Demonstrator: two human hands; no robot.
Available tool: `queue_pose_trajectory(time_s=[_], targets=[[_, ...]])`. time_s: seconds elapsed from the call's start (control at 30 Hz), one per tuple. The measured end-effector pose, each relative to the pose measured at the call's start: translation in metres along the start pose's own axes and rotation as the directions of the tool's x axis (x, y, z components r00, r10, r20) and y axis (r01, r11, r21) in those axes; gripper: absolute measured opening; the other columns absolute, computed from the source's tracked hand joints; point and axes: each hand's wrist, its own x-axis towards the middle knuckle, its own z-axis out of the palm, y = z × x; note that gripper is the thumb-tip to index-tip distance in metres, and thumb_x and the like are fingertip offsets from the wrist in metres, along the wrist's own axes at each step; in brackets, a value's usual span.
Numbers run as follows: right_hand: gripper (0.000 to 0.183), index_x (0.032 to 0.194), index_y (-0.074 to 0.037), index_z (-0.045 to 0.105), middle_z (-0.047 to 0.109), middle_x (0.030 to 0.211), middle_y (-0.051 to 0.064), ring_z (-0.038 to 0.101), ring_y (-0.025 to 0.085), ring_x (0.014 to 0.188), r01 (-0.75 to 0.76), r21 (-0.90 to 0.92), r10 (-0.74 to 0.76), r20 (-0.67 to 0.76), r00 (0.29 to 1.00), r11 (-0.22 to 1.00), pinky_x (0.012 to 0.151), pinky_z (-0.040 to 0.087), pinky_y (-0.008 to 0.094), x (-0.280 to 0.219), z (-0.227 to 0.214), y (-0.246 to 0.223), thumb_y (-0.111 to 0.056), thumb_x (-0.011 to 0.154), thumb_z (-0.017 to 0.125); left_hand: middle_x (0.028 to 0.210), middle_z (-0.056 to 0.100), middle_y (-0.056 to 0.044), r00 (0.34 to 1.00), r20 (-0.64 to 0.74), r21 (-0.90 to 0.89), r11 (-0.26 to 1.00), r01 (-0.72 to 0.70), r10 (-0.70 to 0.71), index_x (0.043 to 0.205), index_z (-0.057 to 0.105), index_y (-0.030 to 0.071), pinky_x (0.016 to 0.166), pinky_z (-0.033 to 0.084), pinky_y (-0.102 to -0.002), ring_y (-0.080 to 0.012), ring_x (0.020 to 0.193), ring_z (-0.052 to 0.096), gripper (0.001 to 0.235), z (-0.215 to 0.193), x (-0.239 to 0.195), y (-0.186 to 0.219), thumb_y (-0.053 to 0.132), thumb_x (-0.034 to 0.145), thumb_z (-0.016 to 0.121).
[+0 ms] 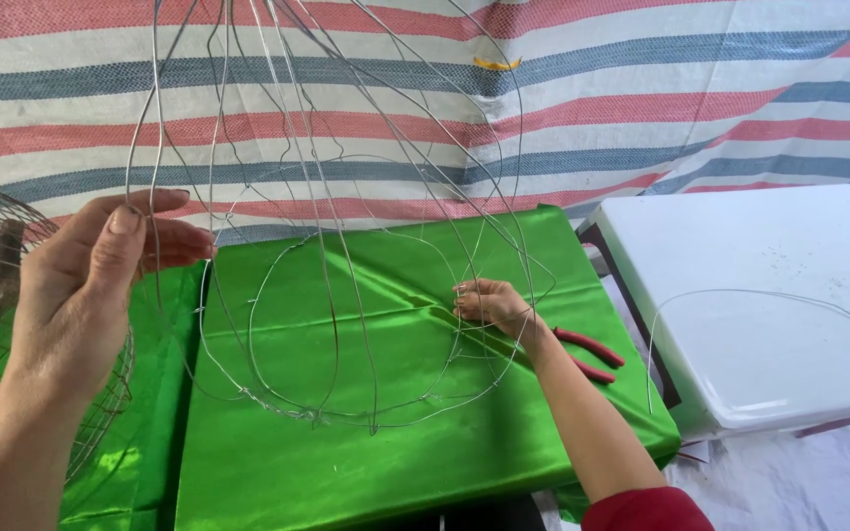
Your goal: Using pliers to twist and secure thin binding wires around a larger wire frame structure to strengthen the assembly.
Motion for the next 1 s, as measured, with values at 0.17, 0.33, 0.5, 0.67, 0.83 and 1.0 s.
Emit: queue_pose_trajectory(time_s=[0.17,0.33,0.5,0.67,0.83,1.0], targets=[[0.023,0.112,0.003,0.069,0.071,0.102,0.021,0.072,0.036,0.091,0.011,0.039,-0.011,0.014,1.000,0.999,0.089,0.061,0.045,0.005,-0.004,0.005,0.005,0.089,0.068,0.106,0.070,-0.018,1.000,-0.027,0.004,1.000,0.007,-0.007,0.135,0.057,0.000,0.103,0.055,-0.040,-0.0275,0.100,0.072,0.046,0.000,-0.002,-0.002,0.034,0.110,0.038],[0.022,0.111,0.004,0.068,0.070,0.104,0.022,0.071,0.037,0.093,-0.009,0.072,0.011,-0.022,1.000,0.997,0.092,0.061,0.047,-0.001,0.003,0.001,0.007,0.089,0.067,0.118,0.064,-0.028,0.991,-0.065,-0.021,0.993,-0.115,0.113,0.146,0.042,-0.009,0.099,0.054,-0.041,-0.0318,0.108,0.064,0.046,0.001,-0.002,0.005,0.022,0.111,0.041],[0.021,0.112,0.004,0.068,0.069,0.107,0.021,0.071,0.034,0.093,-0.034,0.023,0.035,-0.071,0.997,0.999,0.089,0.063,0.042,-0.010,0.012,-0.010,0.010,0.093,0.063,0.126,0.056,-0.028,0.963,-0.072,0.038,0.965,-0.259,0.261,0.150,0.034,-0.007,0.114,0.049,-0.045,-0.0313,0.120,0.057,0.040,0.004,0.001,0.017,0.011,0.115,0.042],[0.022,0.111,0.005,0.066,0.070,0.103,0.021,0.072,0.033,0.090,0.001,0.057,0.001,-0.038,0.999,0.998,0.088,0.063,0.040,-0.013,0.012,-0.009,0.009,0.089,0.068,0.141,0.048,-0.037,0.895,-0.103,0.324,0.865,-0.382,0.434,0.156,0.030,-0.013,0.097,0.046,-0.049,-0.0413,0.132,0.050,0.048,0.021,-0.011,0.028,0.002,0.115,0.051],[0.024,0.112,0.004,0.068,0.070,0.102,0.020,0.071,0.032,0.090,0.005,0.071,-0.004,-0.019,1.000,0.997,0.086,0.064,0.039,-0.012,0.011,-0.010,0.010,0.089,0.067,0.116,0.061,-0.044,0.480,-0.055,0.590,0.416,-0.692,0.876,0.121,0.057,-0.027,0.095,0.053,-0.065,-0.0581,0.107,0.061,0.021,0.056,-0.050,0.024,-0.010,0.109,0.058],[0.029,0.116,0.007,0.063,0.067,0.102,0.021,0.070,0.032,0.089,0.009,0.082,-0.007,-0.016,1.000,0.997,0.086,0.064,0.037,-0.018,0.013,-0.011,0.010,0.088,0.068,0.082,0.063,-0.007,0.409,0.503,0.300,0.289,-0.909,0.762,0.094,0.062,0.006,0.072,0.058,-0.037,-0.0231,0.074,0.062,0.009,0.110,-0.075,0.036,0.010,0.097,0.054]])
